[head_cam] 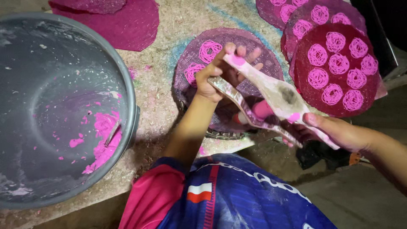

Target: The person fills a handheld extruder tool with pink paste from a large basin, scraping the paste in with a small stick, then squeezes the tool to pipe rosette shapes onto round pink boards stacked on the workbench. They repeat the fill-and-pipe cycle across several boards, occasionally repositioning the boards.

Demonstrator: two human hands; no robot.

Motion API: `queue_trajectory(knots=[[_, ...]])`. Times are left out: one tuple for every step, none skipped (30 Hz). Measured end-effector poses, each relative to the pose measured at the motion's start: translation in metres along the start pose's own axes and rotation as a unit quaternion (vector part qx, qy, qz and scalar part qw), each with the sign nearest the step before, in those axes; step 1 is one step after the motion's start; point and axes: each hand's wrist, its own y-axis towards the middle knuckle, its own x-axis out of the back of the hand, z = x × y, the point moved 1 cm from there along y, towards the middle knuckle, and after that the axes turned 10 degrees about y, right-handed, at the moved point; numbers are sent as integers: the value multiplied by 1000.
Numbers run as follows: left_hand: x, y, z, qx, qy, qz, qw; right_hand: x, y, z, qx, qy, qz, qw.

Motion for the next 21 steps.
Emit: queue_trajectory(knots=[[6, 3, -1, 0, 3, -24, 1000, -1, 6, 2, 12, -30, -23, 999], [11, 5, -3, -15, -14, -19, 1000, -2, 14, 2, 24, -59, -46, 997], [16, 6, -4, -29, -30, -14, 999, -4, 20, 1, 6, -81, -70, 994], [21, 6, -4, -44, -46, -9, 998, -7, 26, -1, -11, -104, -94, 990], [25, 3, -4, -47, -58, -13, 997, -10, 30, -3, -29, -126, -118, 985], [28, 0, -3, -50, -70, -18, 996, -14, 33, -3, -7, -132, -108, 985], [31, -3, 0, -54, -81, -23, 995, -17, 34, -2, 15, -137, -97, 986], [33, -6, 3, -53, -77, -44, 995, -19, 33, 0, 34, -142, -86, 986], [35, -8, 8, -53, -73, -64, 994, -21, 31, 2, 9, -135, -85, 987], [36, -8, 13, -54, -70, -85, 993, -21, 29, 6, -16, -128, -83, 988], [36, -6, 17, -63, -74, -85, 992, -21, 27, 9, -42, -121, -81, 989], [36, -2, 21, -72, -80, -84, 991, -20, 24, 14, -51, -138, -103, 984], [36, 2, 21, -82, -85, -82, 990, -20, 23, 19, -60, -157, -126, 978], [36, 7, 20, -88, -72, -75, 991, -20, 22, 23, -67, -175, -150, 971], [37, 11, 15, -93, -58, -68, 992, -21, 23, 26, -57, -182, -157, 969], [38, 15, 10, -99, -44, -61, 992, -22, 25, 28, -46, -189, -163, 967], [38, 15, 5, -91, -41, -60, 993, -23, 25, 29, -34, -196, -169, 965], [37, 13, -1, -82, -37, -60, 994, -24, 27, 28, -39, -196, -165, 966], [36, 12, -3, -73, -33, -60, 995, -24, 28, 27, -44, -195, -161, 966], [35, 9, -4, -71, -35, -68, 995, -24, 28, 25, -49, -195, -157, 967], [33, 5, -2, -70, -36, -77, 994, -23, 28, 22, -58, -197, -154, 967]])
